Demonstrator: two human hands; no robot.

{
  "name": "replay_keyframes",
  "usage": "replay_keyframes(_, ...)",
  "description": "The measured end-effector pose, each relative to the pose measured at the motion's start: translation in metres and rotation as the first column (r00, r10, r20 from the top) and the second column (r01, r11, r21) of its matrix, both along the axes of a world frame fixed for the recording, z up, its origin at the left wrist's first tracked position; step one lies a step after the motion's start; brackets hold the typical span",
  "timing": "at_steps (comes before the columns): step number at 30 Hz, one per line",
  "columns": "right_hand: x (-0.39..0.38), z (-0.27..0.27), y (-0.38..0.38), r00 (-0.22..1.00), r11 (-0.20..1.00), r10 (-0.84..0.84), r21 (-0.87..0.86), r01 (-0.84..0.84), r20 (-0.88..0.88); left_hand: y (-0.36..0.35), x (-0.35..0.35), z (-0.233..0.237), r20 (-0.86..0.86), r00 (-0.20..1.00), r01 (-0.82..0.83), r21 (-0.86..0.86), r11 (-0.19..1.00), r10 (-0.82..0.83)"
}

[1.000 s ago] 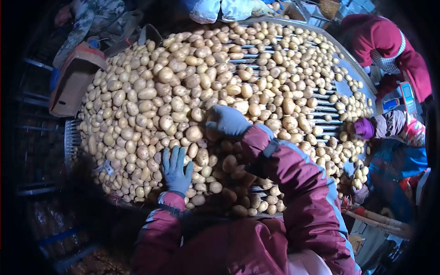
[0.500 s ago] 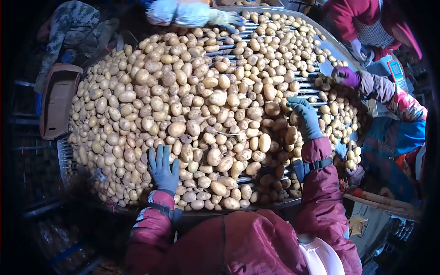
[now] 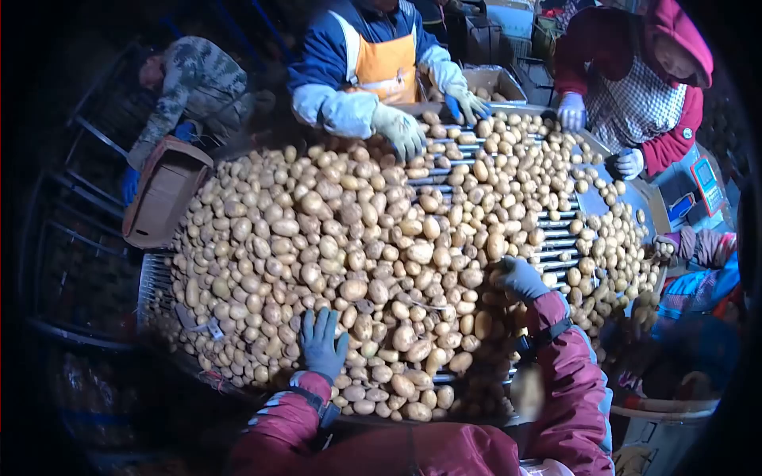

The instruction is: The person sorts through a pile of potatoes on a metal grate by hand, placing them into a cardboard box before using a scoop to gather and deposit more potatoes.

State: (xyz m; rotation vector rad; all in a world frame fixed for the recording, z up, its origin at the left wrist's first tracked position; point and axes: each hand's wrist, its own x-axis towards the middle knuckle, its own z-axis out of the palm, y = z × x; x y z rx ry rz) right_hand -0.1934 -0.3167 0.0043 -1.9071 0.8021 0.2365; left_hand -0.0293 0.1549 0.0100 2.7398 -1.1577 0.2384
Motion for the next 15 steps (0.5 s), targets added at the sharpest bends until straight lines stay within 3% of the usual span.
replay_keyframes(1,-0.004,-0.002,-0.002,1.000,0.998,-0.006,0.063,0.007,-0.010,-0.001,0.000,0.002,0.014,1.000,0.006,0.009,1.000,-0.006)
replay_keyframes(2,-0.005,-0.004,-0.006,0.937,0.913,0.345,-0.250,-0.322,0.052,-0.002,0.000,0.003,0.013,1.000,0.003,0.017,1.000,-0.003)
replay_keyframes(3,-0.004,-0.009,-0.006,0.938,0.914,0.342,-0.253,-0.318,0.055,-0.002,0.000,0.003,0.010,1.000,0.002,0.027,1.000,-0.002)
replay_keyframes(5,0.010,0.007,0.007,0.951,0.947,0.187,-0.211,-0.241,-0.248,-0.001,0.001,0.001,0.023,1.000,0.013,0.012,1.000,-0.013)
replay_keyframes(6,0.009,0.025,0.011,0.950,0.973,0.193,-0.078,-0.218,-0.246,0.001,0.000,-0.001,0.031,0.999,0.018,-0.001,1.000,-0.018)
replay_keyframes(7,0.005,0.022,0.015,0.949,0.972,0.194,-0.080,-0.220,-0.247,0.002,-0.001,0.000,0.031,0.999,0.016,-0.003,1.000,-0.016)
replay_keyframes(9,-0.013,0.004,0.033,0.992,0.965,-0.069,0.261,0.039,0.105,0.001,-0.001,0.001,0.030,0.999,0.017,-0.008,1.000,-0.016)
replay_keyframes(10,-0.016,0.003,0.049,0.966,0.928,-0.206,0.344,0.143,0.155,0.001,-0.001,0.002,0.028,1.000,0.013,-0.011,1.000,-0.013)
replay_keyframes(11,-0.020,0.024,0.060,0.972,0.892,-0.219,0.423,0.163,0.089,0.002,-0.001,0.002,0.013,1.000,0.010,-0.010,1.000,-0.010)
replay_keyframes(13,-0.032,-0.012,0.072,0.907,0.861,-0.277,0.501,0.088,0.317,0.006,-0.003,0.000,-0.008,1.000,0.004,-0.007,1.000,-0.004)
replay_keyframes(14,-0.034,-0.004,0.091,0.822,0.794,-0.435,0.587,0.157,0.368,0.006,-0.003,-0.002,0.002,1.000,-0.002,-0.005,1.000,0.002)
replay_keyframes(15,-0.036,-0.003,0.107,0.774,0.679,-0.565,0.694,0.240,0.285,0.007,-0.002,-0.003,0.014,1.000,-0.005,-0.004,1.000,0.005)
